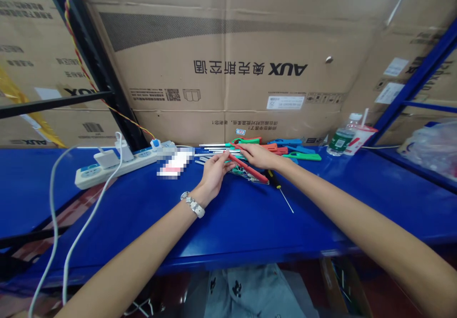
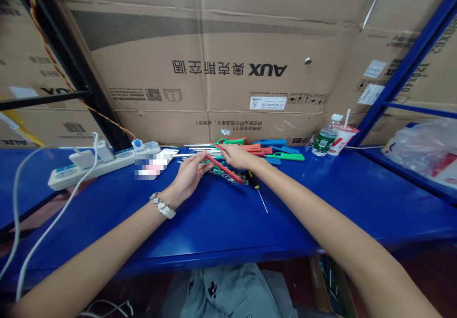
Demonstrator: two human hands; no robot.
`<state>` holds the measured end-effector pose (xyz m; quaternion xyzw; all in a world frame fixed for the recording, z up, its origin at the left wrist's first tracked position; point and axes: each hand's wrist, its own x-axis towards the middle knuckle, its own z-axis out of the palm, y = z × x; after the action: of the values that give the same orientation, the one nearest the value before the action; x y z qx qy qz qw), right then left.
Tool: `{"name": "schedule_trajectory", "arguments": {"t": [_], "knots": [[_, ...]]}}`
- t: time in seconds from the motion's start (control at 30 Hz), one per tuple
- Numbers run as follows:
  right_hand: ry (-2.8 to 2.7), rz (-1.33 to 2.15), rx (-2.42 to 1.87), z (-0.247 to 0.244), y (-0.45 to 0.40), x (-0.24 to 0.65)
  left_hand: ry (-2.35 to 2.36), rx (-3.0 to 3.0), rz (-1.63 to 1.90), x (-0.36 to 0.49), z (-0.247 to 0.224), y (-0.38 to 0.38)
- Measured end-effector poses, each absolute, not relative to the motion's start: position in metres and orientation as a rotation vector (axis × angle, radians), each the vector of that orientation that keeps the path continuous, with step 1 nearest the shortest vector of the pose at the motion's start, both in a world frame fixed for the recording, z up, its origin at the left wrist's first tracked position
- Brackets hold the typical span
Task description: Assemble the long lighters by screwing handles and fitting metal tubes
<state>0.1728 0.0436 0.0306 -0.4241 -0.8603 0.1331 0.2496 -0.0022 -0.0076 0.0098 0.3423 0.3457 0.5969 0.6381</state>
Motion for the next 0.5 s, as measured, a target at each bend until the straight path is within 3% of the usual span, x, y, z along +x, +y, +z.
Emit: {"name": "schedule_trajectory", "arguments": {"t": [0.23,0.5], "knots": [[-2.288,0.382,-1.060,0.018,0.050,0.173,0.787,0.803,1.354,-0.007,0.014,-0.008],[-2.159,0.658,-1.127,0.021,0.060,0.169,0.828,0.907,1.456,-0.015,0.015,0.004]]}}
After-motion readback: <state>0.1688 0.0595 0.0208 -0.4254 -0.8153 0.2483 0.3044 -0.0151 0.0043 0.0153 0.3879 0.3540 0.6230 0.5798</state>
